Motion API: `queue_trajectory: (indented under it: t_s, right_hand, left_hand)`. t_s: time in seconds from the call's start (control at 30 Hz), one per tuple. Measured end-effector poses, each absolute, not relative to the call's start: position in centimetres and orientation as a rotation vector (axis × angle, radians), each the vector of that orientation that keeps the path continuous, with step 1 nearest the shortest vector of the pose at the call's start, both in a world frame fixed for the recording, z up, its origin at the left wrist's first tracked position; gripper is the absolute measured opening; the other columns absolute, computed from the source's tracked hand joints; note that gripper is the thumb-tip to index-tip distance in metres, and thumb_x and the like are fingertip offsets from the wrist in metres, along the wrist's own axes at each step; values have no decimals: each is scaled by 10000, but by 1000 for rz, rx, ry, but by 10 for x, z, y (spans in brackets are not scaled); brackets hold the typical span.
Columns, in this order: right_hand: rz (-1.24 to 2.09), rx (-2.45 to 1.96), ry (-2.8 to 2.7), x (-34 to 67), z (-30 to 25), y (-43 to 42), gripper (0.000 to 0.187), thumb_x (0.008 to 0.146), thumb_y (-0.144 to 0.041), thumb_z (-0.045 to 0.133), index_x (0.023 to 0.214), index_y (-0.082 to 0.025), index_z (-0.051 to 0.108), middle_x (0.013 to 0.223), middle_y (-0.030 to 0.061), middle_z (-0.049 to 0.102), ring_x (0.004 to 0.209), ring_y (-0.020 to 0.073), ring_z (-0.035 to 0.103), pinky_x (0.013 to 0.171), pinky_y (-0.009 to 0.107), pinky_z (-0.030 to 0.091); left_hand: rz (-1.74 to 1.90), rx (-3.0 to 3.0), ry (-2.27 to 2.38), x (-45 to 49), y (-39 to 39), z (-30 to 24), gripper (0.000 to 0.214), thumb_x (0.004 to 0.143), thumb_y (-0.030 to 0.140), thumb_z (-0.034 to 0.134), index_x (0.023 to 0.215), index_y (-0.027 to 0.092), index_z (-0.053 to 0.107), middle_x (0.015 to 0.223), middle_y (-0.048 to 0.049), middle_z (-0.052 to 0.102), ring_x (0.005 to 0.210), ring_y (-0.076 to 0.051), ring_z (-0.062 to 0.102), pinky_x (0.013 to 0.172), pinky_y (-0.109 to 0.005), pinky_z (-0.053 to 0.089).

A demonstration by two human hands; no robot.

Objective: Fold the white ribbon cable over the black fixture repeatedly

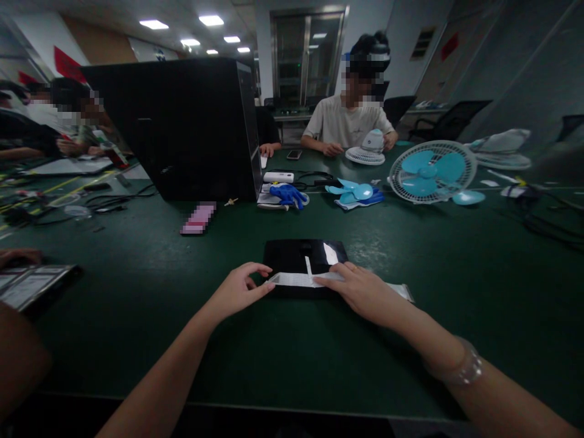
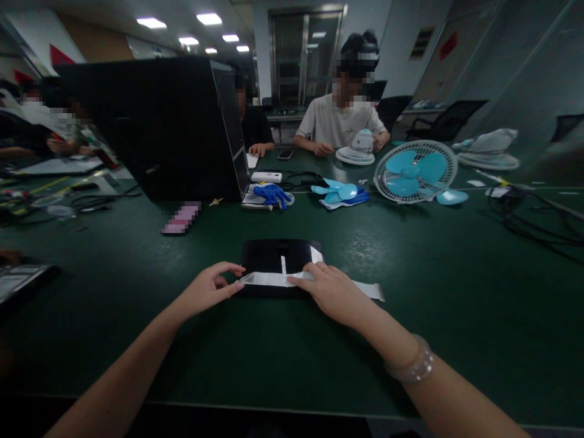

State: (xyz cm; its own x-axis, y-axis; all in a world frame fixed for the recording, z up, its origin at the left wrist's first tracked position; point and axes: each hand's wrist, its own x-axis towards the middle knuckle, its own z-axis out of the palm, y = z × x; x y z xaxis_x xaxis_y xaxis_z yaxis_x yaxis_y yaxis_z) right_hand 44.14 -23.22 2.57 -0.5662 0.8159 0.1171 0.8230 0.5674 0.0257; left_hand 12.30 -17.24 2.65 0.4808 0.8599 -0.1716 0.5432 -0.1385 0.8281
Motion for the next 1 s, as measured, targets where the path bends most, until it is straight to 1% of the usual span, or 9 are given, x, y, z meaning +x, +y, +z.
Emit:
queue_trajectory:
  t_s: [0.1,0.2,0.3,0.4,0.53,0.63,0.7,0.8,1.0]
  right_hand:
    - [-133,-1413,-2706,442,23,-233,565,924,-160,438,1451,-364,432,1252,112,542,1043,271,572,837,445,499]
    - [-102,-1420,-2708,442,23,-233,579,915,-146,430,1445,-378,438,1283,111,534,1075,284,567,852,460,490]
    - [-61,-1440,-2696,441,24,-233,563,916,-146,419,1428,-374,463,1313,107,529,1097,295,562,858,473,486]
    - [-40,-1446,-2686,438,26,-233,552,910,-151,435,1421,-358,475,1334,106,521,1116,297,556,867,479,492]
    - [-84,-1457,-2668,431,29,-235,468,930,-207,454,1379,-317,530,1353,115,522,1196,321,520,923,535,472]
    - [-137,-1414,-2644,425,31,-237,415,959,-289,457,1363,-297,548,1434,106,474,1303,322,438,1041,587,374]
    - [-138,-1382,-2648,423,30,-237,422,971,-332,454,1386,-297,523,1507,97,401,1361,316,377,1095,598,303]
    - [-90,-1373,-2664,422,28,-238,442,974,-415,454,1399,-306,507,1545,83,356,1397,316,329,1111,596,281]
    - [9,-1410,-2660,423,26,-236,500,972,-498,429,1440,-324,457,1578,71,295,1430,318,266,1131,599,238]
  left_hand:
    - [437,1893,1207,124,-172,26,443,800,461,664,1157,199,651,1075,-63,642,692,-143,584,572,-256,444]
    - [476,1938,1207,124,-172,24,324,813,400,645,1060,195,691,906,-32,647,698,-148,565,586,-256,422]
    - [541,1937,1187,124,-172,23,252,826,354,620,1002,189,692,820,-18,639,682,-144,553,591,-258,406]
    - [572,1946,1201,124,-171,21,225,819,333,612,975,186,683,781,-9,632,671,-145,549,595,-264,399]
    - [501,1998,1284,123,-168,19,218,799,319,607,959,189,677,770,-6,625,695,-160,551,630,-284,403]
    - [516,2028,1345,122,-167,19,255,800,325,600,1010,194,658,811,-15,618,738,-178,564,655,-299,415]
    - [577,2044,1383,122,-167,20,320,808,371,608,1075,197,638,897,-39,619,806,-201,575,664,-306,424]
    - [682,2045,1416,122,-168,23,389,831,438,599,1138,198,612,1012,-70,606,900,-227,573,688,-318,438]
    - [868,2013,1386,122,-170,27,352,898,425,519,1149,192,598,1033,-70,599,933,-223,577,737,-335,462]
